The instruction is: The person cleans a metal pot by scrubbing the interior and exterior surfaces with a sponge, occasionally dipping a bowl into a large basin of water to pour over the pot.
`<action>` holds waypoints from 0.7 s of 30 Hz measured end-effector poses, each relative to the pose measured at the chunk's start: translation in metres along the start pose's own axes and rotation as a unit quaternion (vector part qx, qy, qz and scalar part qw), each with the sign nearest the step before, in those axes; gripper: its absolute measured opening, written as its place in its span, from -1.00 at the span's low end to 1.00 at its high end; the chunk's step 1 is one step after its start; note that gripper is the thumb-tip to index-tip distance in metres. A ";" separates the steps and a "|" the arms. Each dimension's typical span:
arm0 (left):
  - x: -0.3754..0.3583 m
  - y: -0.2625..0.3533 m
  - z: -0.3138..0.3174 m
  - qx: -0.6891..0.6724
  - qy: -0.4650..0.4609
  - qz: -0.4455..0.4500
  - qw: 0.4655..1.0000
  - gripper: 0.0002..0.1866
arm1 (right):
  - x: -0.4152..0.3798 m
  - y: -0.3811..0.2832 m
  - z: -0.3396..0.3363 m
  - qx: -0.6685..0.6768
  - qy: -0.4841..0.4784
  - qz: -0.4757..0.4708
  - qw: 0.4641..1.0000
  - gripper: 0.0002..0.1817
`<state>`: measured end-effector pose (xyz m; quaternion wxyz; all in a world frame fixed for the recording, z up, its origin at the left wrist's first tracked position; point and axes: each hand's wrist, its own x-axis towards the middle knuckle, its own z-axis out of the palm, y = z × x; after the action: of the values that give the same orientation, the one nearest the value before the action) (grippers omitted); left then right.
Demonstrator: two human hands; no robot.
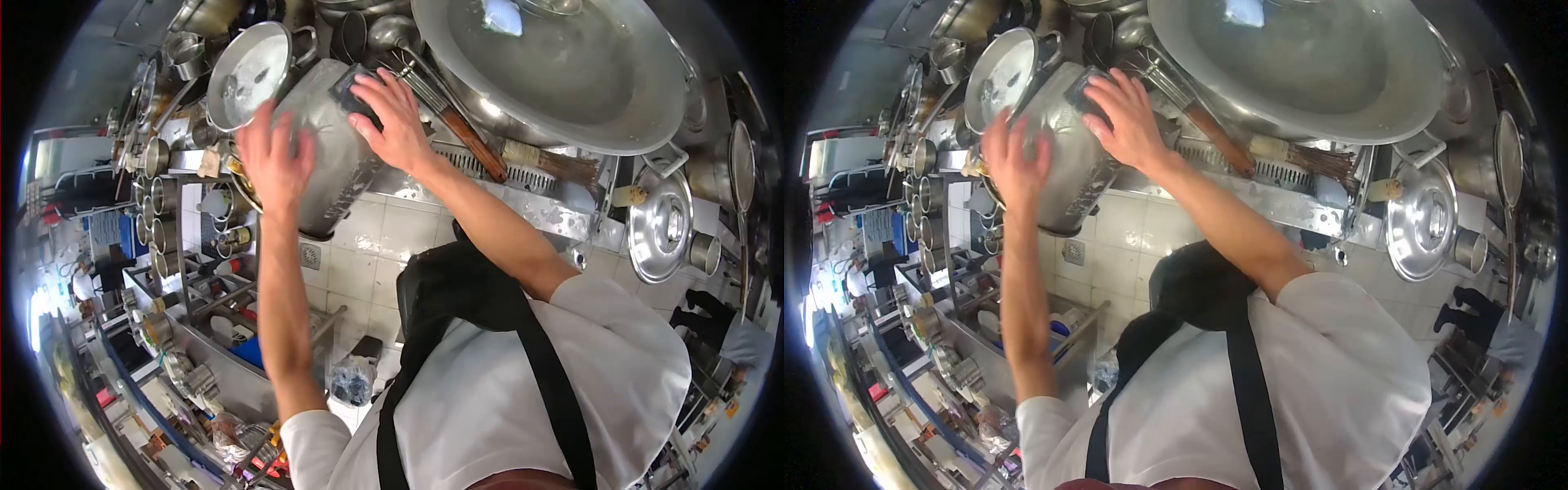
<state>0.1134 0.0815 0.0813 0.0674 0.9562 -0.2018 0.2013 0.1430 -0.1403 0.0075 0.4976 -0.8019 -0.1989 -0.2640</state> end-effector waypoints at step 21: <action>-0.035 -0.019 0.000 -0.683 0.230 -0.480 0.500 -0.49 | -0.012 -0.110 0.060 0.007 -0.161 -0.071 0.984 -0.60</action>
<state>0.0921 0.1116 0.0665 0.8299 0.4829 0.2359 0.1501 0.0834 -0.0397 0.0545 0.4448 -0.8141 -0.3351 -0.1645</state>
